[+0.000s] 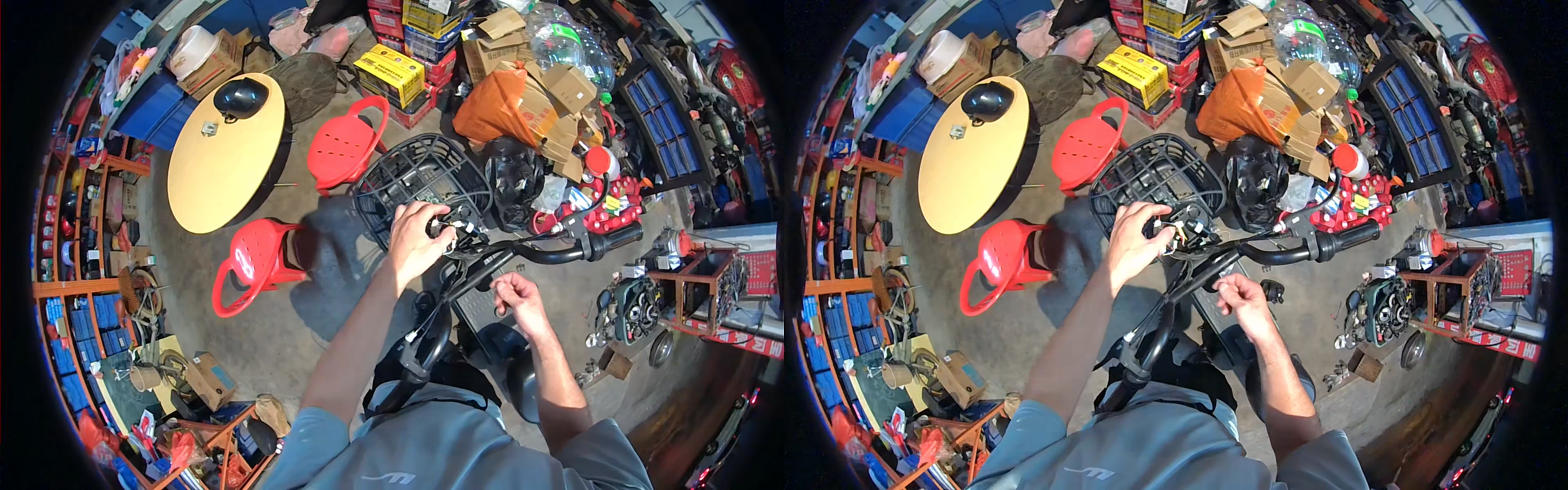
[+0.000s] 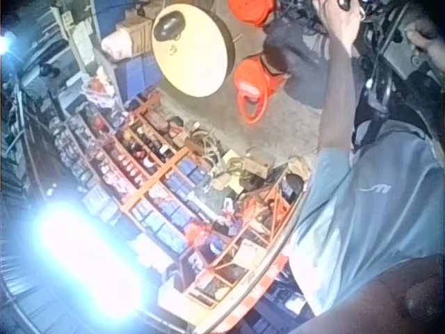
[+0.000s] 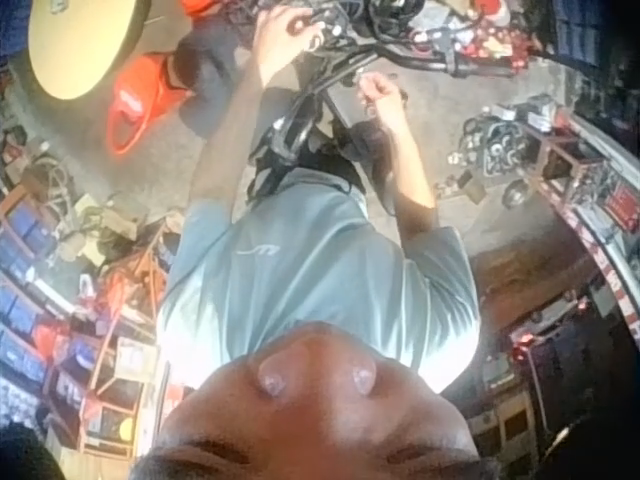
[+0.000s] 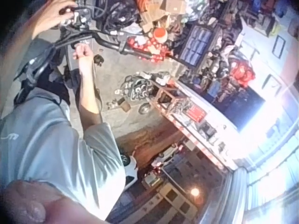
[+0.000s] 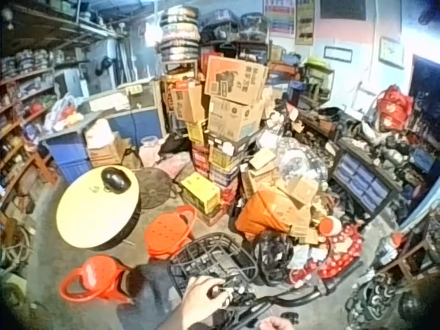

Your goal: Repairing or maintaining components of an electric scooter.

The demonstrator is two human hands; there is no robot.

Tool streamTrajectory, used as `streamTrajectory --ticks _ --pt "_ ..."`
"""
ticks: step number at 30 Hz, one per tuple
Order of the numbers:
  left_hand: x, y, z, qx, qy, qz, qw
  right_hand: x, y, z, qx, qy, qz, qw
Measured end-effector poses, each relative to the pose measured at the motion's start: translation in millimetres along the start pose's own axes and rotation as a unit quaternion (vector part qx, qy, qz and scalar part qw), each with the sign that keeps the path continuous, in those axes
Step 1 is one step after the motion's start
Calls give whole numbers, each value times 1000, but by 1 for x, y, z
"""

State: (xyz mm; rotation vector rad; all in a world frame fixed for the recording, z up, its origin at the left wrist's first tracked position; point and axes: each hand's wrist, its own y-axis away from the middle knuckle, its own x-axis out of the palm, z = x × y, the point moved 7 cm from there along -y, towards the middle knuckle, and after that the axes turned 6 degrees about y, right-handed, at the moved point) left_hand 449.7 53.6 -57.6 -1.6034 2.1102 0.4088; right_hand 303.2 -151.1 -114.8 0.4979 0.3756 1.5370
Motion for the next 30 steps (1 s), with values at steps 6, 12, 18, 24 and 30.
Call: streamTrajectory --ticks 6,12,18,24,30 --pt "17 -14 4 48 -58 76 994 57 -24 52 -55 21 -60 997" --pt "18 -8 12 41 -5 98 994 79 -63 47 25 165 -26 986" --pt "17 -1 7 -72 99 119 985 72 -73 22 -57 110 -93 988" --pt "27 7 50 -88 210 142 963 86 -54 32 -78 32 -118 989" --pt "29 7 60 -50 211 141 966 88 -52 35 -102 -28 -127 986"
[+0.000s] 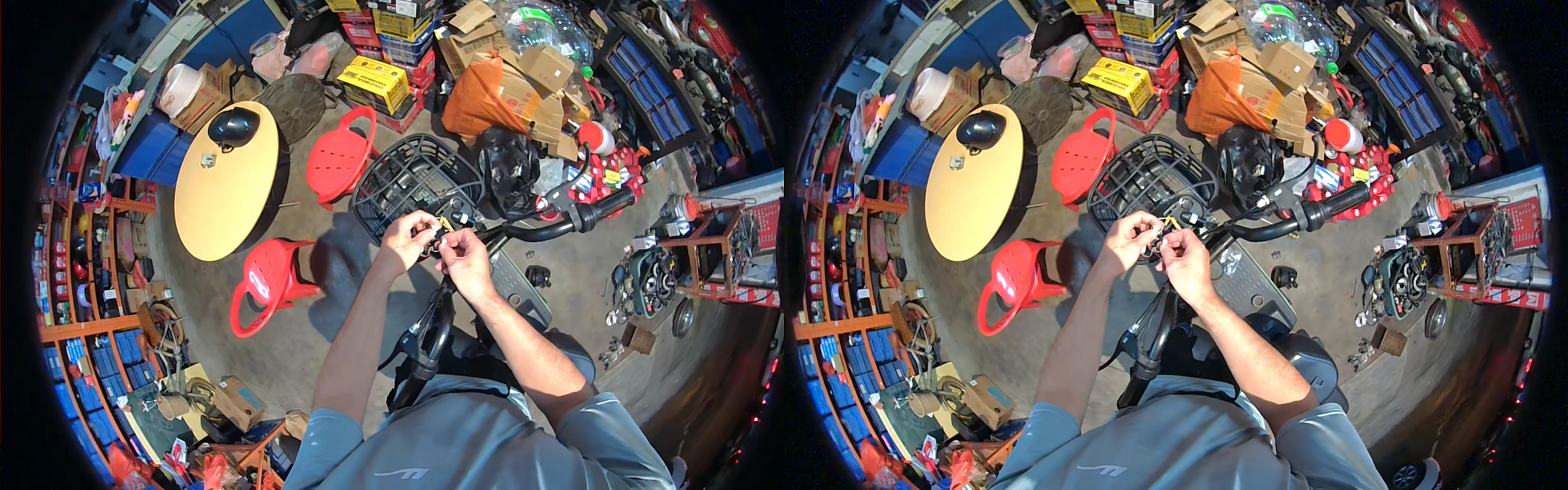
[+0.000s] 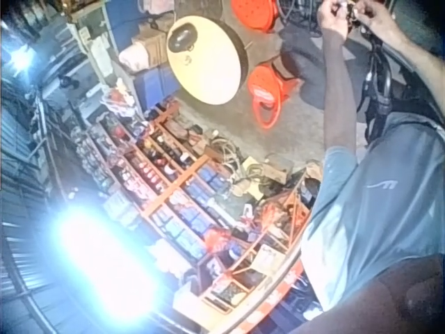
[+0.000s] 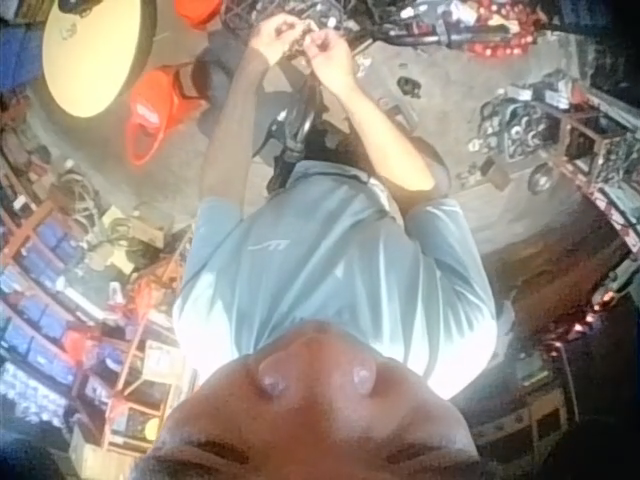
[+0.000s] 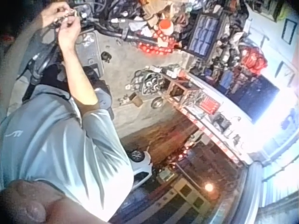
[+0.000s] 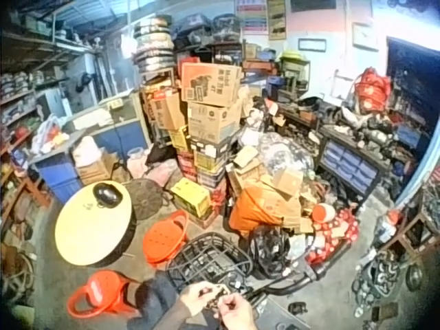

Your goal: Repairing or maintaining components of an electric scooter.

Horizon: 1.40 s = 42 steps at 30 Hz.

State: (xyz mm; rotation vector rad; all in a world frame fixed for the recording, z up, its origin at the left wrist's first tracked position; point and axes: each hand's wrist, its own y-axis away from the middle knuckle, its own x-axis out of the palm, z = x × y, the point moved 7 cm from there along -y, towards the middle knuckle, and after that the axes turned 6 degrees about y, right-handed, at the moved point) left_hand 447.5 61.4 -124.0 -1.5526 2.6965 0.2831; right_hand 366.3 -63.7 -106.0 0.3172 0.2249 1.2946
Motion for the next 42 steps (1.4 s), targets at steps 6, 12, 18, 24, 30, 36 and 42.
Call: streamTrajectory --ticks 6,12,18,24,30,36,42 --pt "2 7 -29 -31 28 7 999 -3 -4 -5 -29 -23 -15 999" --pt "-7 11 -34 40 -62 -9 997 2 -3 -7 -23 -40 -8 999" --pt "-5 13 -54 87 -172 -1 981 -4 -3 -8 -54 -13 -41 998" --pt "-3 17 -64 155 -205 17 966 -6 0 -4 -70 69 -57 994" --pt "-1 15 -70 176 -242 39 953 -9 -3 -4 -91 84 -63 990" --pt "0 12 -69 174 -254 80 948 -6 -2 1 -96 130 -53 985" --pt "4 11 -74 176 -256 103 945 -6 0 7 -107 164 -62 979"
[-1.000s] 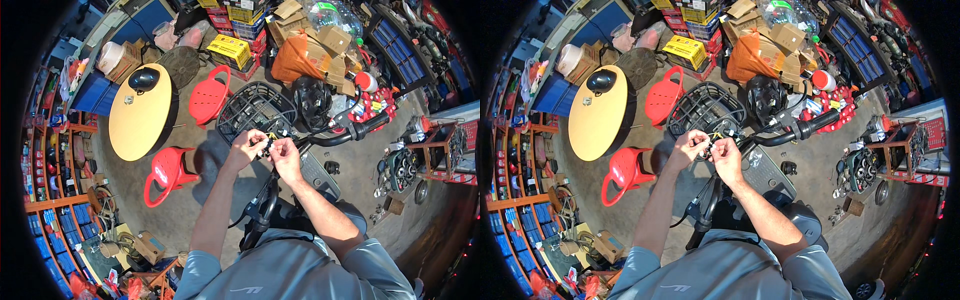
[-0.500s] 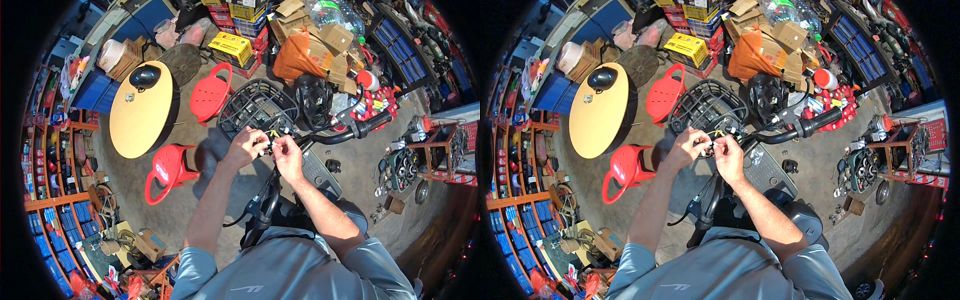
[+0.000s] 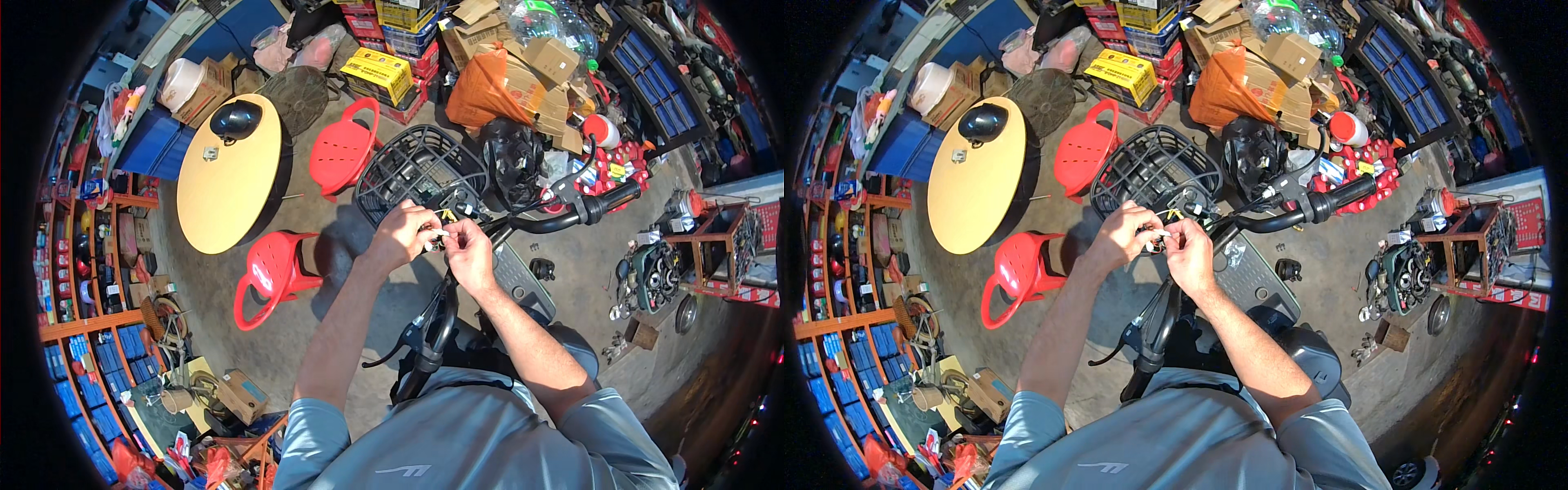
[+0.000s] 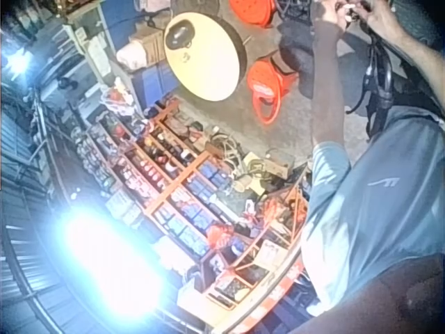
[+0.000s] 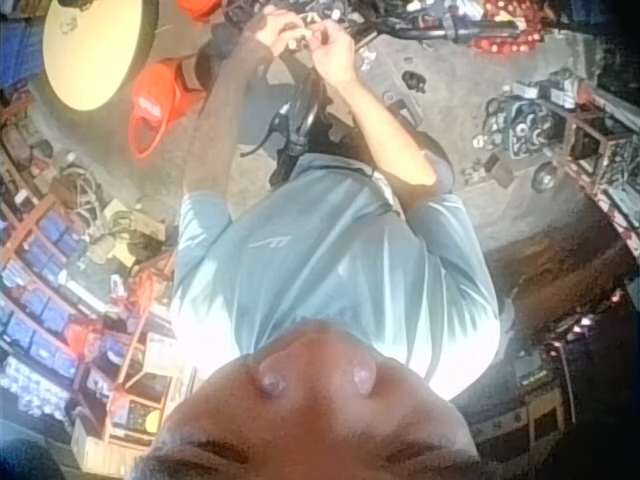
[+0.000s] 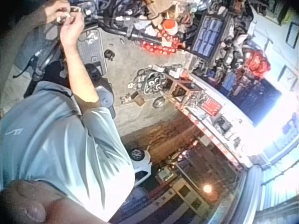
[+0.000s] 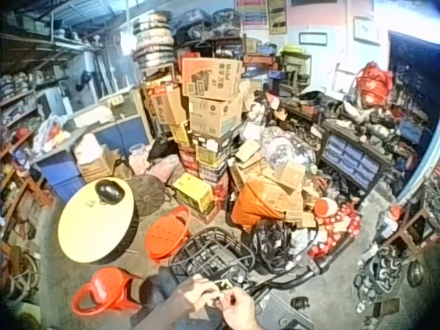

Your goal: Repairing or maintaining components of an electric scooter.

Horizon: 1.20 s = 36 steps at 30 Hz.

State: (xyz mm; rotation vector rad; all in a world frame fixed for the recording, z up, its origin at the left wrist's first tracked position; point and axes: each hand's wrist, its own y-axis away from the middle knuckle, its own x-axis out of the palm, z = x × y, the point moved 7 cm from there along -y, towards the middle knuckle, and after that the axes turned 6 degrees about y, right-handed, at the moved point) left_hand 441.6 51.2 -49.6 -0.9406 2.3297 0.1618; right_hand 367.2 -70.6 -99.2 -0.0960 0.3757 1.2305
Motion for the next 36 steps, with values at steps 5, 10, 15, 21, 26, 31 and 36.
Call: streamTrajectory --ticks 5,10,15,21,26,31,36 --pt "3 0 3 -2 -20 5 1000 -2 1 7 -26 34 -14 999" --pt "2 -2 2 -25 -34 23 999 -4 0 6 0 31 -1 1000" --pt "3 -2 1 -23 -44 23 999 -2 -1 1 43 -12 44 998" --pt "6 -5 -1 -4 -46 17 999 0 -4 -5 38 -23 31 999" --pt "8 -5 0 7 -61 4 998 0 -6 -1 38 4 24 999" --pt "8 -3 3 -15 -57 -15 998 -1 -7 1 27 11 32 999" --pt "-12 16 -18 6 -29 -149 988 -9 5 -10 18 -34 48 998"
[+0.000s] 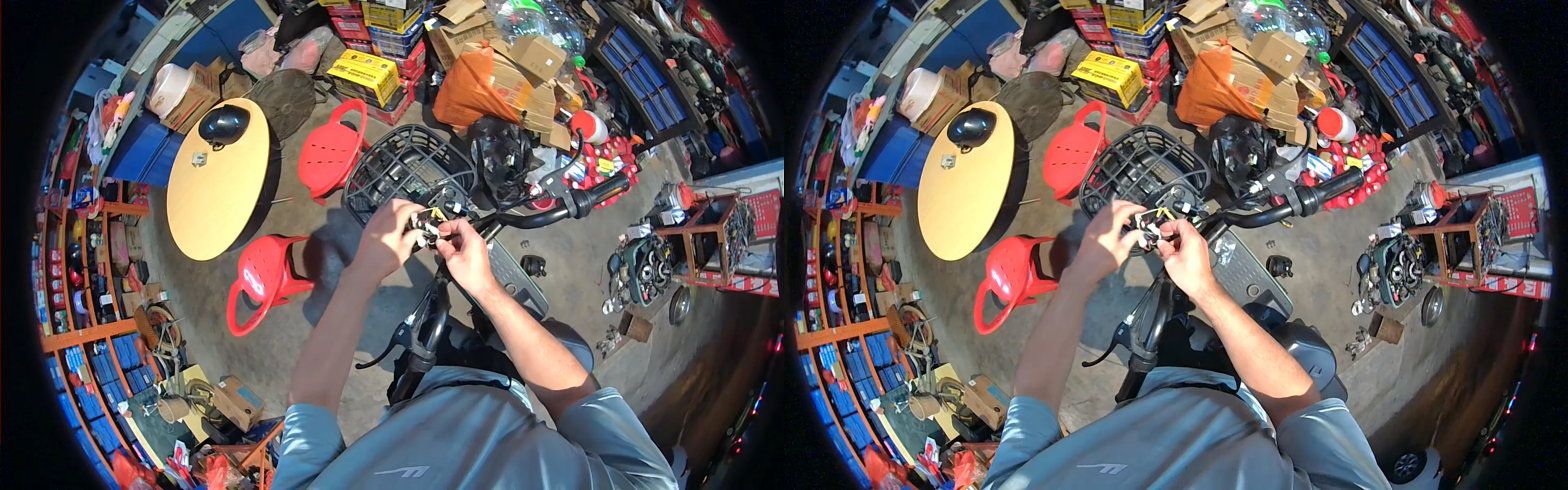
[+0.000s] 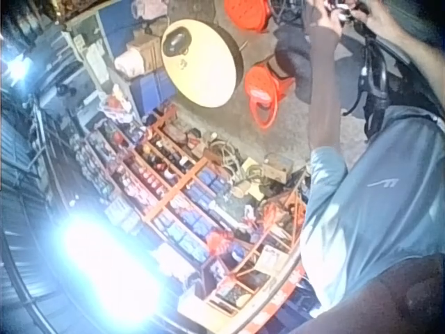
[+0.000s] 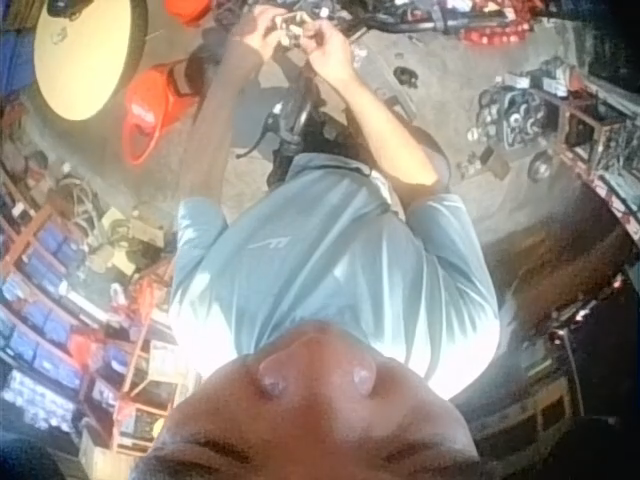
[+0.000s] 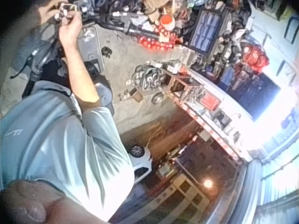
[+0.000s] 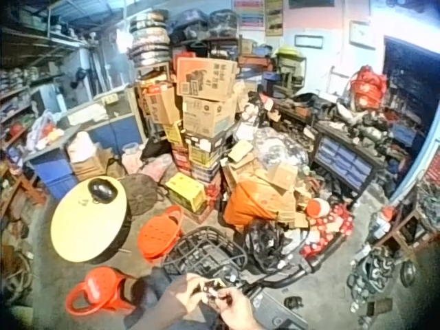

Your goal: Repairing or maintaining components of an electric scooter.

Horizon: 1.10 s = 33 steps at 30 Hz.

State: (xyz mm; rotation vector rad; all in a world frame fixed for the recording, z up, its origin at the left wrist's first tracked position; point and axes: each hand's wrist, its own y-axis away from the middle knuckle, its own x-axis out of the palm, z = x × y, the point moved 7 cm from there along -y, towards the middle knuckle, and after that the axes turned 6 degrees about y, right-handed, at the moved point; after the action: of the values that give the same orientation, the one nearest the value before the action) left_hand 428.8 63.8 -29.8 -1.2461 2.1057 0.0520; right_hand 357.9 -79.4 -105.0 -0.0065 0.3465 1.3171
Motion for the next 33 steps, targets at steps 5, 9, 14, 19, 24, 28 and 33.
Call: streamTrajectory --ticks 5,9,14,19,24,28,33 --pt "-27 62 6 -208 32 -46 977 -59 42 -11 11 -70 15 997" --pt "-32 137 -28 -277 24 -53 959 -143 107 -81 44 -32 -37 998" --pt "-2 217 -86 -257 24 -108 960 -287 239 -199 115 245 -200 942" --pt "39 237 -129 -235 -215 -82 944 -368 364 -285 247 424 -254 833" --pt "52 246 -135 -183 -418 -112 883 -359 421 -356 389 216 -240 863" --pt "44 255 -94 -260 -204 -86 940 -336 434 -358 451 100 -266 846" --pt "41 252 -68 -246 -159 -23 956 -338 444 -385 429 70 -298 850"
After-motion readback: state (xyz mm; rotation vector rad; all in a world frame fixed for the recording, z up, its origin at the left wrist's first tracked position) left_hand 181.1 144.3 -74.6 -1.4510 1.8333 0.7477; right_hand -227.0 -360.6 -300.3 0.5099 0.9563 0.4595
